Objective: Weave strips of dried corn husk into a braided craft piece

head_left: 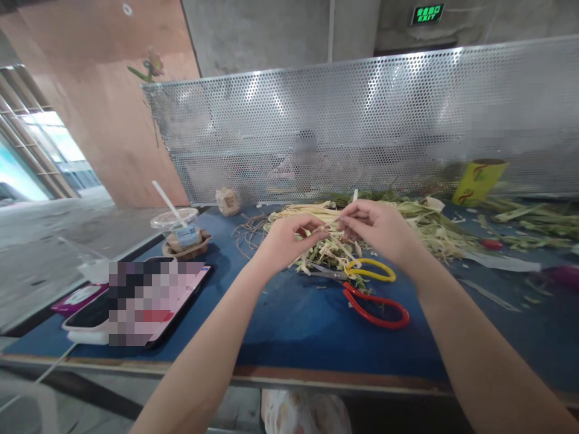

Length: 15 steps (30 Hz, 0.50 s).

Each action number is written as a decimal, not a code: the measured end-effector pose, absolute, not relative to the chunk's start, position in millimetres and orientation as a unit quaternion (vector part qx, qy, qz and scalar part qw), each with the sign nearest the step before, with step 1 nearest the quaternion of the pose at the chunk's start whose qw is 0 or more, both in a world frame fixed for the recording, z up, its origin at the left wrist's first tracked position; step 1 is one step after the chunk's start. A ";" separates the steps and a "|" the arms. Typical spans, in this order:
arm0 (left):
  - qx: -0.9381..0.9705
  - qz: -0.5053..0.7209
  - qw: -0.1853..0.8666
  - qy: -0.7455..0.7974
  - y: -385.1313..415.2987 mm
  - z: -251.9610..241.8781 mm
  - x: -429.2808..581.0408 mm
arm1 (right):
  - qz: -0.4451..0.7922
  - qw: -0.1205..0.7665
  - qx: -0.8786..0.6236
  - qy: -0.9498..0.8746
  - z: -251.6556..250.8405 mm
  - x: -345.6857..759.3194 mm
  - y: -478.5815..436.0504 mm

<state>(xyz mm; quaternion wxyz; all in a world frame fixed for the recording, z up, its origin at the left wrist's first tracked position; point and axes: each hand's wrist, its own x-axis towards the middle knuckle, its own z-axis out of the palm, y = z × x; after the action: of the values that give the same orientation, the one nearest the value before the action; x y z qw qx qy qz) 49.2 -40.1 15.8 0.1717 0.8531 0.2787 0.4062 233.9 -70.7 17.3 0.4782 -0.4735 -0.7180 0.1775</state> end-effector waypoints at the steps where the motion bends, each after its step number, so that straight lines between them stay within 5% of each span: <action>1: 0.854 0.402 0.179 0.278 -40.6 16.2 49.1 | 0.175 0.479 -0.480 -0.714 17.7 236.5 -69.6; 10: 0.810 0.413 0.291 0.299 -39.2 16.4 50.1 | 0.224 0.513 -0.462 -0.688 17.1 234.0 -70.7; 15: 0.776 0.418 0.365 0.300 -36.4 16.6 47.9 | 0.279 0.454 -0.421 -0.735 16.0 225.5 -76.3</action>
<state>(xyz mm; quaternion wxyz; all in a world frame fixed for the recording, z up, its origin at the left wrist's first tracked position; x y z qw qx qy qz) 47.9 -36.4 16.6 0.3647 0.7761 0.3003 0.4177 225.5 -76.3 16.0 0.4536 -0.4208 -0.7345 0.2787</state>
